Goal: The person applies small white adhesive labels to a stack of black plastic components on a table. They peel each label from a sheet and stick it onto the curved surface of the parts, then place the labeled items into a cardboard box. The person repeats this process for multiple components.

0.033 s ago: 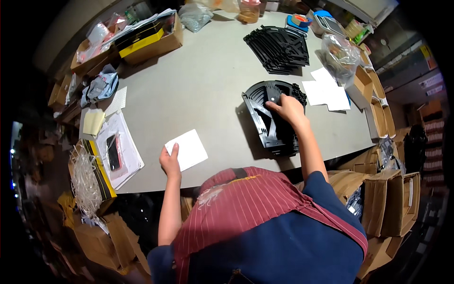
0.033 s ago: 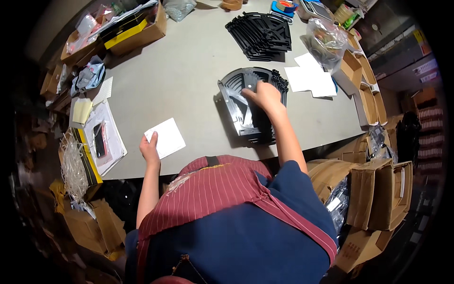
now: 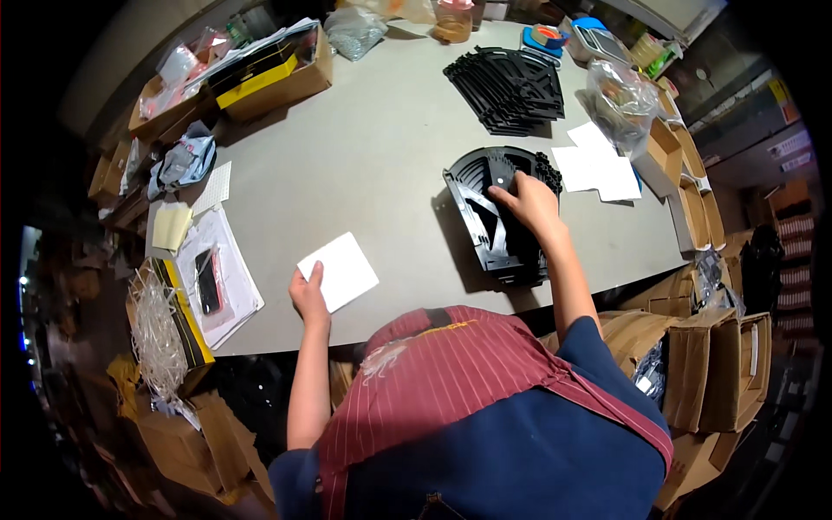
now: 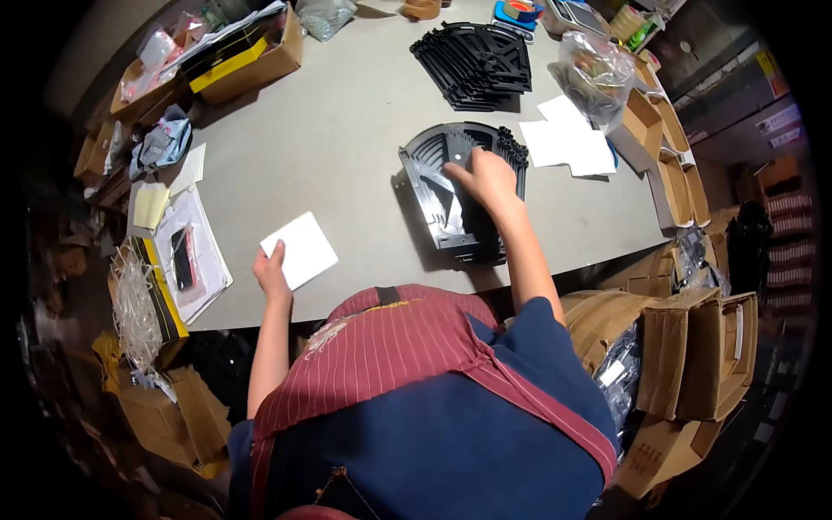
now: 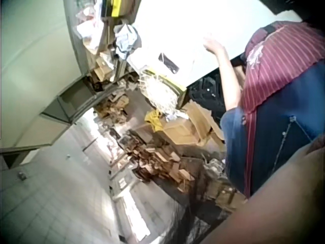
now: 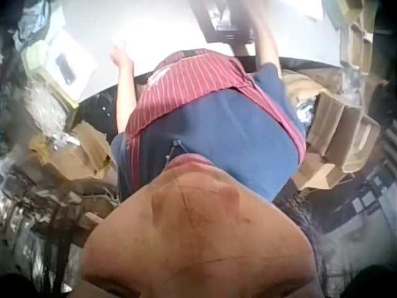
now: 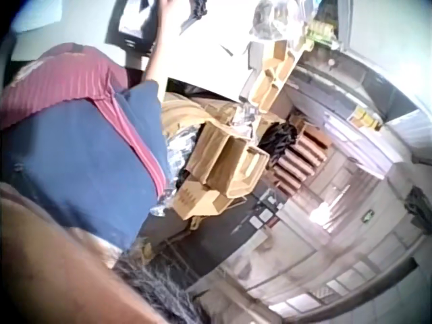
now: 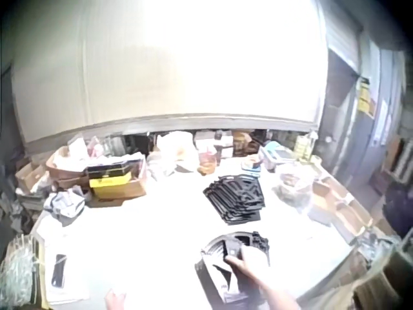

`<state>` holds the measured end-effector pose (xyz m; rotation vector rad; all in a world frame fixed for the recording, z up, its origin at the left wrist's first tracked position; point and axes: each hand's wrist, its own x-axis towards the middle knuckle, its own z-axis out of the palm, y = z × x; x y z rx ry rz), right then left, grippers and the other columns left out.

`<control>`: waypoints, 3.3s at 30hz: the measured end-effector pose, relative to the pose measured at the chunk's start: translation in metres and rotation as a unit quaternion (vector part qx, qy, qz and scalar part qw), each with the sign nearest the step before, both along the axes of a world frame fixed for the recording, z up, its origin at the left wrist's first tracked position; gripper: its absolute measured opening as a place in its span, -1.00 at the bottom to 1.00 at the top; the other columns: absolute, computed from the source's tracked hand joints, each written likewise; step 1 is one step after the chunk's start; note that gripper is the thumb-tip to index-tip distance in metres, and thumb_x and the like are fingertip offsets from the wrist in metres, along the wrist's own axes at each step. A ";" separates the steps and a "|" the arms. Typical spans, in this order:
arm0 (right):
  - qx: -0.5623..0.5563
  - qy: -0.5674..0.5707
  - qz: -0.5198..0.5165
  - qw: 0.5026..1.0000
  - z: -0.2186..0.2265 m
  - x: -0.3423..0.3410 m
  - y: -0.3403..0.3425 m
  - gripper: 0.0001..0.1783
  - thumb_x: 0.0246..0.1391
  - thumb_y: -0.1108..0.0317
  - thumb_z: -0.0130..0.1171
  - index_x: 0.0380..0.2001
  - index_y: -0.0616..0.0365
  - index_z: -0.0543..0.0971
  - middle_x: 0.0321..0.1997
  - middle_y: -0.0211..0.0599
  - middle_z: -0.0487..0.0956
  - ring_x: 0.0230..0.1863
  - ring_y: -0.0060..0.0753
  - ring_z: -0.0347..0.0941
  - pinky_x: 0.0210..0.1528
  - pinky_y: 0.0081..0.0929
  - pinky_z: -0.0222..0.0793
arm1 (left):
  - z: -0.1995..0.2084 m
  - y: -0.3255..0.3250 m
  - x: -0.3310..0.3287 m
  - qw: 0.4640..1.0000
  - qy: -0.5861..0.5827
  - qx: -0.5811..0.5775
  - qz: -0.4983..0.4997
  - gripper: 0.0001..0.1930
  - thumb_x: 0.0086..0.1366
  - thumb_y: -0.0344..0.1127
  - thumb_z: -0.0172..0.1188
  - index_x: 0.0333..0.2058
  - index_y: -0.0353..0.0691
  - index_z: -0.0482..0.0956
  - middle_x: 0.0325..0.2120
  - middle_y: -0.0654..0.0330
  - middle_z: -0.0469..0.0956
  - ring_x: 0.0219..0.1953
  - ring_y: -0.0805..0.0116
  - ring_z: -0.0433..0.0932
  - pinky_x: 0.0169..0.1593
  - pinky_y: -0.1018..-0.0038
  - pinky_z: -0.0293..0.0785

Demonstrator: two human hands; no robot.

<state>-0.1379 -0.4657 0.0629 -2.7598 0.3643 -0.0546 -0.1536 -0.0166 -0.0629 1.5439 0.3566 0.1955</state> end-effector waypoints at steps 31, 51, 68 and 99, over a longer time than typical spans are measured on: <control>0.185 -0.030 -0.103 0.977 -0.082 -0.050 -0.019 0.33 -0.19 -0.52 0.36 0.38 0.35 0.23 0.32 0.35 0.32 0.38 0.35 0.15 0.43 0.09 0.04 | 0.058 -0.203 0.016 0.894 0.186 -0.247 -0.323 -0.43 0.33 0.03 0.32 0.04 -0.41 0.54 -0.08 0.10 0.64 -0.05 0.33 0.58 0.05 0.32 0.48; 0.777 0.167 0.046 0.605 -0.100 0.007 0.076 -0.39 0.37 -0.01 0.10 0.36 0.01 0.35 0.34 -0.37 0.44 0.36 -0.27 0.31 0.44 -0.12 0.15 | 0.061 -0.102 -0.102 0.857 0.098 -0.505 -0.023 -0.64 0.27 -0.48 0.32 0.04 -0.39 0.58 -0.09 0.03 0.68 -0.09 0.16 0.69 0.08 0.17 0.64; 0.790 0.372 0.262 0.411 -0.045 0.019 0.186 -0.43 0.35 0.08 0.08 0.31 0.13 0.41 0.32 -0.27 0.50 0.38 -0.18 0.32 0.46 -0.14 0.09 | 0.124 -0.043 -0.208 0.908 -0.079 -0.369 0.183 -0.52 0.15 -0.43 0.48 0.04 -0.19 0.53 -0.10 0.21 0.63 -0.02 0.32 0.58 0.14 0.36 0.49; 0.549 0.412 0.598 0.414 0.067 -0.147 0.382 0.36 -0.09 0.40 0.59 0.50 0.30 -0.26 0.35 0.02 0.34 0.29 -0.19 0.37 0.28 -0.27 0.37 | 0.214 -0.010 -0.460 0.857 -0.030 0.051 0.511 -0.35 0.01 -0.43 0.57 0.11 -0.29 0.53 -0.05 0.22 0.61 0.00 0.32 0.58 0.10 0.38 0.51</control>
